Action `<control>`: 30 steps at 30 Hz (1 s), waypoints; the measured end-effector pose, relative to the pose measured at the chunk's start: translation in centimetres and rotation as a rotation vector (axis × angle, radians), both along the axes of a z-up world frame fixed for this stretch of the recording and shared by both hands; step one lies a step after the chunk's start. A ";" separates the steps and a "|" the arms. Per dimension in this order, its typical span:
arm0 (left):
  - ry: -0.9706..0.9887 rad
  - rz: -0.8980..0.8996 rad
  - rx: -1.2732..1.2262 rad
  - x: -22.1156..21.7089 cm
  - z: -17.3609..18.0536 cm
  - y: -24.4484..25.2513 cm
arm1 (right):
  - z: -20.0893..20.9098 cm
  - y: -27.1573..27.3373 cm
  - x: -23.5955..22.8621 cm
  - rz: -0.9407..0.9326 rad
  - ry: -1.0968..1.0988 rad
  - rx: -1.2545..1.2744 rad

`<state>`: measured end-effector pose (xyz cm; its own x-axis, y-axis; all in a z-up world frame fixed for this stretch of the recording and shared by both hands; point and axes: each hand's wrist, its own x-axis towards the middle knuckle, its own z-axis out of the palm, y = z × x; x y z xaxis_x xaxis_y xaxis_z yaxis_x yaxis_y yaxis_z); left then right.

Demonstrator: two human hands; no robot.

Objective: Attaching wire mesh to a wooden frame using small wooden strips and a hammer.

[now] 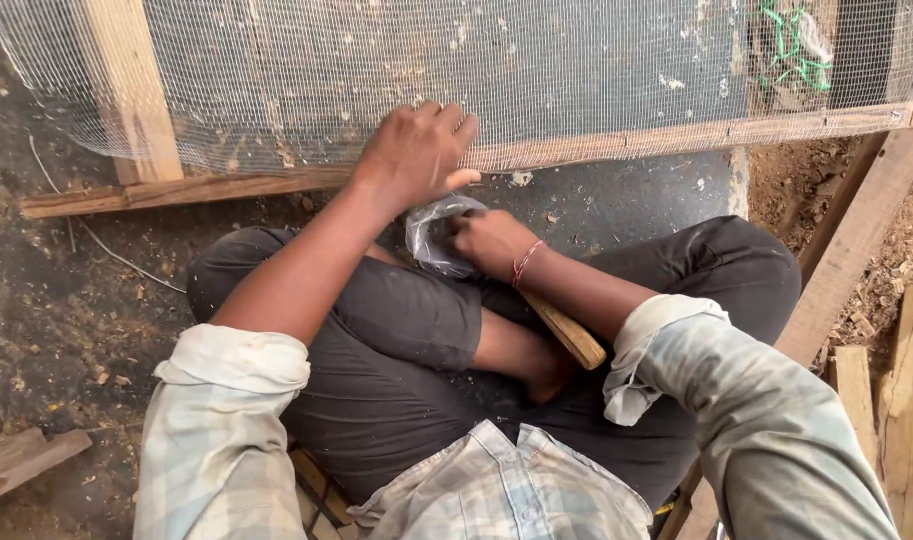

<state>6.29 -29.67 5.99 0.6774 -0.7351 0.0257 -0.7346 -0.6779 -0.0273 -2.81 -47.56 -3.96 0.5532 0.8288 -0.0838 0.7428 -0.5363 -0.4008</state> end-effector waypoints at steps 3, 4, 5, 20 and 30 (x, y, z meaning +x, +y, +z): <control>-0.081 0.003 0.016 -0.2 0.1 -0.4 | 1.0 0.4 0.2 0.007 -0.003 -0.019; -0.084 0.003 0.017 -0.1 -0.2 -0.7 | 1.8 0.4 0.3 0.007 -0.006 -0.018; -0.067 0.004 0.033 0.0 -0.5 -1.1 | 2.5 0.5 0.4 -0.003 -0.013 0.052; -0.319 -0.206 -0.002 -0.4 -2.7 -1.4 | 4.5 -0.8 1.0 -0.057 0.294 0.290; -0.378 -0.386 -0.144 -1.0 -2.1 -1.3 | 11.7 -9.3 8.6 -0.593 0.727 0.722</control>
<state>5.27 -31.00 3.94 0.2834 -0.8993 0.3331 -0.8874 -0.3776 -0.2645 5.82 -56.91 7.69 0.8830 0.4428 -0.1555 -0.0736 -0.1964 -0.9778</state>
